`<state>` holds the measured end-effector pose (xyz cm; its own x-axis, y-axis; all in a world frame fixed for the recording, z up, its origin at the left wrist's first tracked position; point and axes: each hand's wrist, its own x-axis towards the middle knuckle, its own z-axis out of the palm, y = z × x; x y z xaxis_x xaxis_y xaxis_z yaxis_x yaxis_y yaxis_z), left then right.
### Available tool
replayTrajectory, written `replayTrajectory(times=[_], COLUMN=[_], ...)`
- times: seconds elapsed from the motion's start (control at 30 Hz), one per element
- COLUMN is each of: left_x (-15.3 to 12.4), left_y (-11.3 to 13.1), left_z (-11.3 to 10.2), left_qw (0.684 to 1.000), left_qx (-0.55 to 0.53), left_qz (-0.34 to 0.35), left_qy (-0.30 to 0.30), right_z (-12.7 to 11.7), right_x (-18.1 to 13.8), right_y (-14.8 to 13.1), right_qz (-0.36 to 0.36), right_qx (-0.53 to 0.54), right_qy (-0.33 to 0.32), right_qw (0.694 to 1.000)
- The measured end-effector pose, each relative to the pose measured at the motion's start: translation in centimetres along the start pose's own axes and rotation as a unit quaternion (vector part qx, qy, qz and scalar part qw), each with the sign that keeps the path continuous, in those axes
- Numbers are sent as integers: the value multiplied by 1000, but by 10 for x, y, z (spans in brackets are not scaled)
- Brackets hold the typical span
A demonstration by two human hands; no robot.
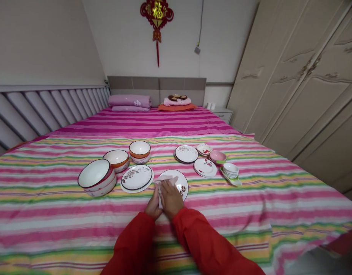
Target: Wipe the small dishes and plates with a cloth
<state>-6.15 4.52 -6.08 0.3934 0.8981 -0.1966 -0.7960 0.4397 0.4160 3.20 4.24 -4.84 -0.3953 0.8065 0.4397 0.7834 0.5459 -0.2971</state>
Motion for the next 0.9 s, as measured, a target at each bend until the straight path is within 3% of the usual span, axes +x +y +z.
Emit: replayTrajectory(times=[0.17,0.27,0.37,0.5,0.63,0.73,0.9], left_x=[4,3,0,-2,-2,-1,4], left_y=[-2,-2,-2,-2,-2,-2,-4], left_z=[-1,0,2,5,4,0,-6], left_qw=[999,999,999,998,998,997,997], left_qx=[-24,-13,17,42,34,21,30], left_qz=[24,6,-12,-24,-17,16,53], left_qy=[-38,-31,-37,-32,-44,-71,-38], right_z=[-21,-24,-24,-27,-29,-33,-52], right_x=[20,-2,-35,-62,-53,-40,-25], right_y=[26,40,46,40,36,37,40], right_qz=[41,52,19,-52,-63,-73,-47], right_qx=[-16,-16,-8,-6,-41,-31,127], right_qy=[6,27,40,-11,-53,-47,29], right_qw=[999,998,999,999,996,996,990])
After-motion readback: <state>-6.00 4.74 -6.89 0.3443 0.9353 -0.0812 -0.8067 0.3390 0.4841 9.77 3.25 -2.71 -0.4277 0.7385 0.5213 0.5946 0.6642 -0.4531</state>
